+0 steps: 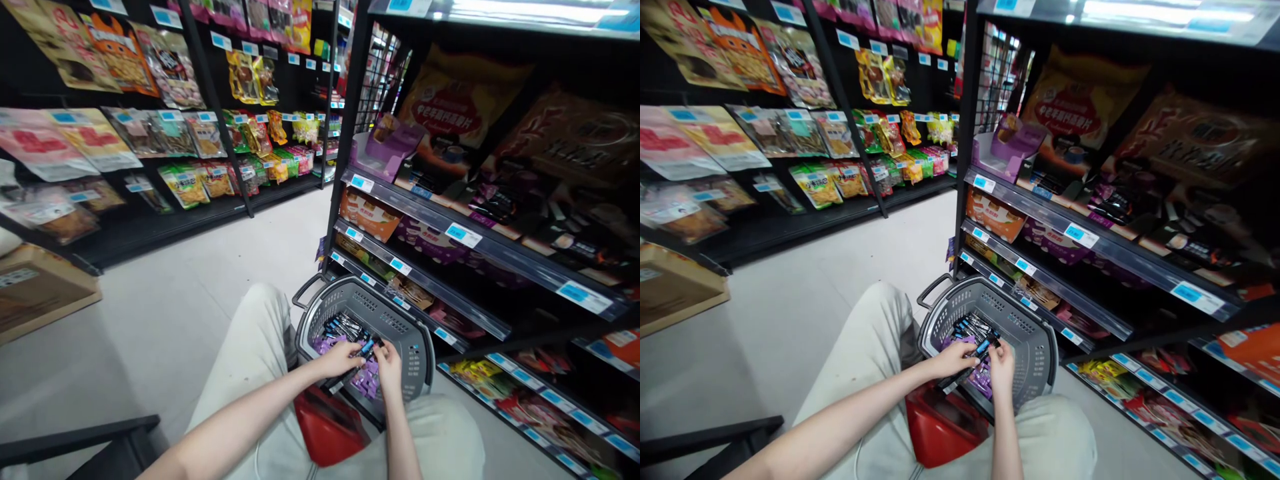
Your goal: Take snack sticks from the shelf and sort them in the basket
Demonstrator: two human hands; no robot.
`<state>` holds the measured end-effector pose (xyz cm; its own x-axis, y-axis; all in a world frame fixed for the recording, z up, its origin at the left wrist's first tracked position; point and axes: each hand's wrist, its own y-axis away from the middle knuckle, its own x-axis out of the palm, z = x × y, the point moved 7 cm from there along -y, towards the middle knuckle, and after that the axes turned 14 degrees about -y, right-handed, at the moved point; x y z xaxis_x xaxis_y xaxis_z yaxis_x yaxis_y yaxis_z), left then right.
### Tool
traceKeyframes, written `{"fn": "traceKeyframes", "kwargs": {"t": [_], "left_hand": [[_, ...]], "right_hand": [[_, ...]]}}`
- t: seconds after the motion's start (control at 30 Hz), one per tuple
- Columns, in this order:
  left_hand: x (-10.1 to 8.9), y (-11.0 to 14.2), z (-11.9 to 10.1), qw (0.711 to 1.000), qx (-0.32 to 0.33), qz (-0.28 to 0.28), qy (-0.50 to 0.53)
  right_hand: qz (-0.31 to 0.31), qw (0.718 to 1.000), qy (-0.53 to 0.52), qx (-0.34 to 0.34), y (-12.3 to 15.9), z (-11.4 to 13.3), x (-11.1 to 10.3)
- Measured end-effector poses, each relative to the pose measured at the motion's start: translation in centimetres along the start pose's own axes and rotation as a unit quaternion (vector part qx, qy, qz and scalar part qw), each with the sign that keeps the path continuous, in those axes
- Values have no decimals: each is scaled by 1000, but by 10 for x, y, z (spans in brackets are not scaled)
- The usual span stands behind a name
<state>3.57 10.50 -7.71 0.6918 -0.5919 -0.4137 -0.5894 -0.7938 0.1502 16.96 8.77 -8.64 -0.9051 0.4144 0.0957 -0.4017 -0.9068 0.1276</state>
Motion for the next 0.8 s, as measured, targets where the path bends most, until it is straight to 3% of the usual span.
{"fn": "traceKeyframes", "kwargs": {"t": [0.1, 0.2, 0.27, 0.63, 0.8], "left_hand": [[11, -2, 5, 993, -33, 42, 107], [20, -2, 11, 958, -80, 92, 258], [23, -1, 13, 945, -96, 101, 296], [19, 0, 6, 954, -56, 106, 276], [12, -1, 7, 968, -54, 50, 241]], "right_hand": [[-12, 999, -37, 10, 1, -3, 3], [-6, 998, -59, 17, 2, -3, 4], [-1, 998, -60, 14, 4, -1, 5], [-10, 998, -55, 22, 18, 6, 17], [5, 997, -75, 1, 16, 9, 21]]}}
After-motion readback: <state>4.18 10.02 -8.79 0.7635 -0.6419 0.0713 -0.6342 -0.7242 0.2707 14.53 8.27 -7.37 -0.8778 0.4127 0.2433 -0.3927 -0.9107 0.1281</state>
